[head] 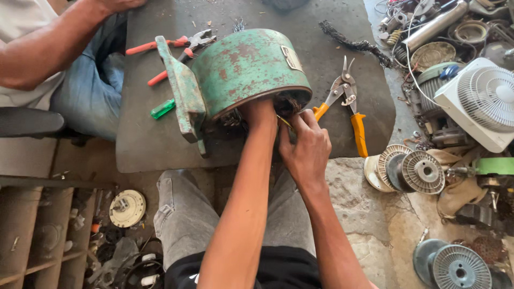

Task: The person uses a screwdriver to pry and remove copper wire coils from the slots of a motor stator. They pull out bundles of wire and place them on the workbench while another person works nearby.

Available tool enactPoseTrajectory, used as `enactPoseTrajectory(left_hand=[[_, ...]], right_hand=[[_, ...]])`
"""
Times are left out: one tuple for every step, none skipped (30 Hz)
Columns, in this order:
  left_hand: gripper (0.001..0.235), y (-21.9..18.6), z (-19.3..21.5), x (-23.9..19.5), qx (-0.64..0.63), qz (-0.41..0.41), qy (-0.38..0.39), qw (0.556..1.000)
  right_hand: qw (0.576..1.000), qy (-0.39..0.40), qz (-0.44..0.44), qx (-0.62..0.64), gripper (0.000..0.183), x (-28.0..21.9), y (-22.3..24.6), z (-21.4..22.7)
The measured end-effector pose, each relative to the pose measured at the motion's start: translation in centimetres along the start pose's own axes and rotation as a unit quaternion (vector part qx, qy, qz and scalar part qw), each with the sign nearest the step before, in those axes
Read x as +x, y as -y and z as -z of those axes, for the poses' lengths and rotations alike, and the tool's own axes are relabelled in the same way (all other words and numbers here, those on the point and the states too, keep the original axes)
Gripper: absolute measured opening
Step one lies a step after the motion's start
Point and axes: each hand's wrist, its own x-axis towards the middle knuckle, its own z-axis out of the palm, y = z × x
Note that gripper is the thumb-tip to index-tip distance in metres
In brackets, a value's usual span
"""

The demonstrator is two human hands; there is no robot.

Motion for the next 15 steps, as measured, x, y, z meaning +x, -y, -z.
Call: enactPoseTrajectory(left_hand=[[0.028, -0.1, 0.8, 0.0, 0.131, -0.053, 0.030, 0.989], [0.026, -0.7, 1.5, 0.3, 0.259, -0.106, 0.058, 0.958], [0.028, -1.6, 2.3, 0.1, 0.218, -0.095, 0.064, 0.969], [0.031, -2.7, 3.4, -0.9, 0.177, -0.081, 0.072, 0.978], [0.033, -4.0, 4.4, -2.0, 0.135, -0.066, 0.079, 0.985], [0.028, -5.5, 5.2, -3.0, 0.171, -0.064, 0.087, 0.979], [0.024, -7.1, 5.8, -3.9, 0.206, -0.062, 0.095, 0.972], [0.022, -8.7, 6.7, -4.9, 0.243, -0.057, 0.101, 0.963], [0.022, -10.2, 7.6, -5.7, 0.221, -0.084, 0.125, 0.963], [0.026, -11.6, 8.5, -6.4, 0.198, -0.111, 0.148, 0.962], [0.032, -12.8, 9.2, -7.0, 0.175, -0.138, 0.171, 0.960], [0.033, -13.7, 9.5, -7.1, 0.183, -0.164, 0.172, 0.954], [0.034, -14.4, 9.8, -7.3, 0.191, -0.189, 0.172, 0.948], [0.035, -15.0, 10.2, -7.5, 0.202, -0.212, 0.173, 0.940], [0.035, -15.3, 10.5, -7.6, 0.213, -0.213, 0.182, 0.936]], right_hand=[[1.000, 0.001, -0.003, 0.000, 0.017, -0.1, 0.0, 0.0], [1.000, 0.001, -0.003, 0.002, 0.017, 0.0, 0.2, 0.0], [1.000, 0.001, -0.004, 0.003, 0.017, 0.1, 0.2, 0.0], [1.000, -0.007, 0.010, 0.025, 0.016, 0.0, 0.1, 0.1], [0.998, -0.015, 0.025, 0.047, 0.014, -0.2, 0.0, 0.2], [0.997, -0.025, 0.039, 0.068, 0.013, -0.1, -0.2, 0.3], [0.995, -0.021, 0.012, 0.096, 0.013, 0.0, -0.4, 0.3], [0.992, -0.014, -0.016, 0.124, 0.013, -0.2, -0.6, 0.4], [0.988, -0.008, -0.044, 0.151, 0.013, -0.4, -0.7, 0.4], [0.986, -0.008, -0.049, 0.161, 0.013, -0.5, -0.9, 0.4], [0.984, -0.009, -0.054, 0.171, 0.013, -0.6, -1.1, 0.3], [0.982, -0.013, -0.058, 0.181, 0.013, -0.5, -1.2, 0.3], [0.979, -0.008, -0.068, 0.194, 0.013, -0.3, -1.3, 0.2], [0.975, -0.001, -0.081, 0.208, 0.013, -0.4, -1.4, 0.1], [0.971, 0.007, -0.093, 0.221, 0.013, -0.6, -1.3, 0.1]])
